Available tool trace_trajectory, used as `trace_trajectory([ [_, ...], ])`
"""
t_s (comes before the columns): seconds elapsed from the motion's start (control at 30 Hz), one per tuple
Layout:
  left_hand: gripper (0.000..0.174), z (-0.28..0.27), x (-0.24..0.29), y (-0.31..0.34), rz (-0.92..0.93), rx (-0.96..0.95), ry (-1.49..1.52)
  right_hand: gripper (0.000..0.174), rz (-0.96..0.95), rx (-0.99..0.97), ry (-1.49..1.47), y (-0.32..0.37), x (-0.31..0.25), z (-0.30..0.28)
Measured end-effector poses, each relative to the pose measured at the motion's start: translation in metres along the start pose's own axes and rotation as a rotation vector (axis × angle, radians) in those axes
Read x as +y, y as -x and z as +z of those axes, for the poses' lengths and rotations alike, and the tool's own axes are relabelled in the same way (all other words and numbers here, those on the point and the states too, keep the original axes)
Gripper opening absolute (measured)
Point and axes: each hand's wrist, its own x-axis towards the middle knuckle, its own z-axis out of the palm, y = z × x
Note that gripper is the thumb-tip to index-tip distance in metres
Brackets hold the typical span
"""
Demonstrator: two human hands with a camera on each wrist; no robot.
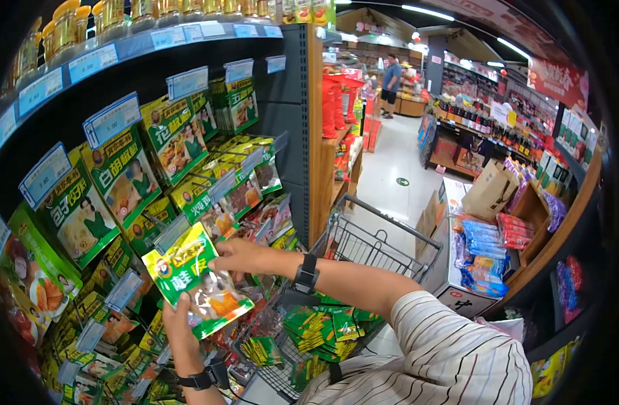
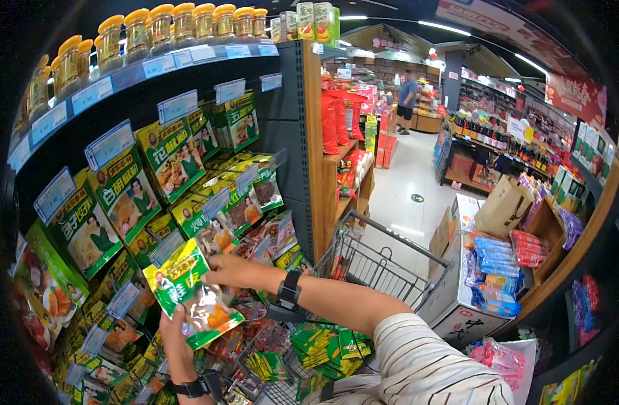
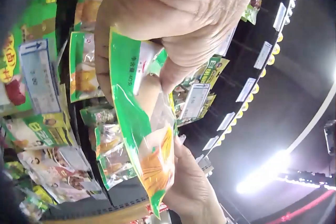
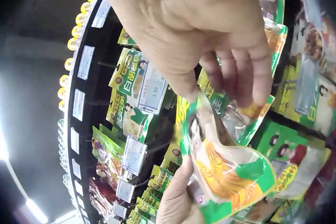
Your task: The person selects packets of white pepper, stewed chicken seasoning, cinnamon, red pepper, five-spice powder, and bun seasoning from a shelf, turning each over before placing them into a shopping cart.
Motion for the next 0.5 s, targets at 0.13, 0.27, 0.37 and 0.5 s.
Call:
trace_trajectory([
  [0.13,0.043,0.004,-0.030,-0.001,0.061,0.001,-0.089,0.036,-0.013,-0.073,-0.076,0.014,0.004,0.003],
  [0.27,0.065,0.015,-0.039,0.009,0.180,0.036,-0.337,0.033,-0.015,0.067,0.035,0.030,-0.008,0.004],
  [0.37,0.072,0.032,-0.035,0.022,0.247,-0.062,-0.572,0.035,-0.304,0.215,0.380,0.024,0.007,0.016],
  [0.5,0.082,0.063,-0.018,0.049,-0.048,-0.024,-0.324,0.049,-0.321,0.134,0.456,0.050,-0.020,0.037],
])
